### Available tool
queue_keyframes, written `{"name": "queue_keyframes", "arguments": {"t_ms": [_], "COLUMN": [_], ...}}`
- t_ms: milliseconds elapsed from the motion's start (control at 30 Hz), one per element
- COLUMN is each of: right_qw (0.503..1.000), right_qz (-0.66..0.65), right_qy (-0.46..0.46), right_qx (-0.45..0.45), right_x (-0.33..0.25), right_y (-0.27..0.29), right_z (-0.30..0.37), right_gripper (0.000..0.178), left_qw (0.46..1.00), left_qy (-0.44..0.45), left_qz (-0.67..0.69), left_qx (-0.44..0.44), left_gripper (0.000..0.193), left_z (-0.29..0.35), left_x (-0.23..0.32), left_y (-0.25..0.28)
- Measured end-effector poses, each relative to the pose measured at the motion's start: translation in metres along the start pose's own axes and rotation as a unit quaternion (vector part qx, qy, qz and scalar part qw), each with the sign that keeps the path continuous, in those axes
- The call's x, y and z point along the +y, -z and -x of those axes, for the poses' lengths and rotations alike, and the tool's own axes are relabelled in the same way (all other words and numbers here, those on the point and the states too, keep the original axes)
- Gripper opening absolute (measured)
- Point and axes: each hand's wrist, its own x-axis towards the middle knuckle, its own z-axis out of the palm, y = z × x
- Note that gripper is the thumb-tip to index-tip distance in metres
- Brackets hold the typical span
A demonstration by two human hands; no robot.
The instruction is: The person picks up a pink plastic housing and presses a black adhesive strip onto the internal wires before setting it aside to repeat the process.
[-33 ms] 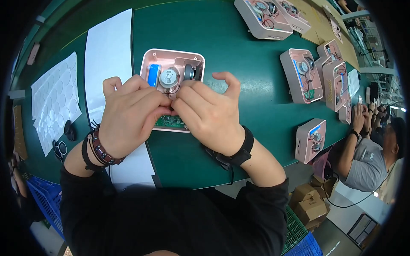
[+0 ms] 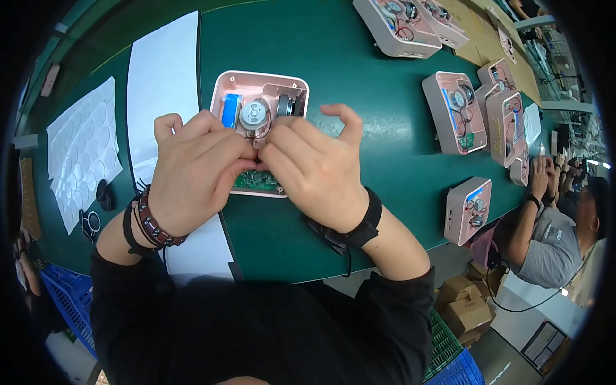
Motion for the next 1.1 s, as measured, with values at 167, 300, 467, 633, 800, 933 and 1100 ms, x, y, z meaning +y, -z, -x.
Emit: {"name": "queue_keyframes", "arguments": {"t_ms": [167,300,467,633,800,933,1100], "right_qw": [0.994,0.976,0.963,0.957,0.957,0.94,0.94], "right_qz": [-0.086,-0.177,-0.238,-0.253,-0.241,-0.292,-0.287], "right_qy": [-0.062,-0.116,-0.12,-0.129,-0.151,-0.174,-0.182], "right_qx": [-0.013,-0.041,-0.044,-0.063,-0.057,0.018,-0.043], "right_x": [0.005,0.007,0.009,0.009,0.004,0.001,0.004], "right_y": [-0.004,-0.008,-0.009,-0.007,-0.009,-0.017,-0.011], "right_z": [-0.002,0.003,0.002,0.001,-0.001,0.002,-0.001], "right_gripper": [0.021,0.02,0.017,0.016,0.014,0.014,0.016], "left_qw": [1.0,1.0,0.999,0.998,0.997,0.998,0.999], "left_qy": [0.004,0.011,0.029,0.032,0.049,0.044,0.013], "left_qz": [-0.003,-0.002,0.025,0.022,0.022,0.019,-0.021], "left_qx": [-0.026,0.02,-0.013,-0.039,-0.052,-0.043,-0.044], "left_gripper": [0.009,0.008,0.008,0.006,0.005,0.006,0.007], "left_z": [-0.003,-0.001,0.001,-0.001,-0.002,-0.004,-0.009], "left_x": [-0.005,-0.004,-0.008,-0.01,-0.011,-0.012,-0.008], "left_y": [0.001,0.001,0.003,0.002,0.001,-0.001,-0.006]}}
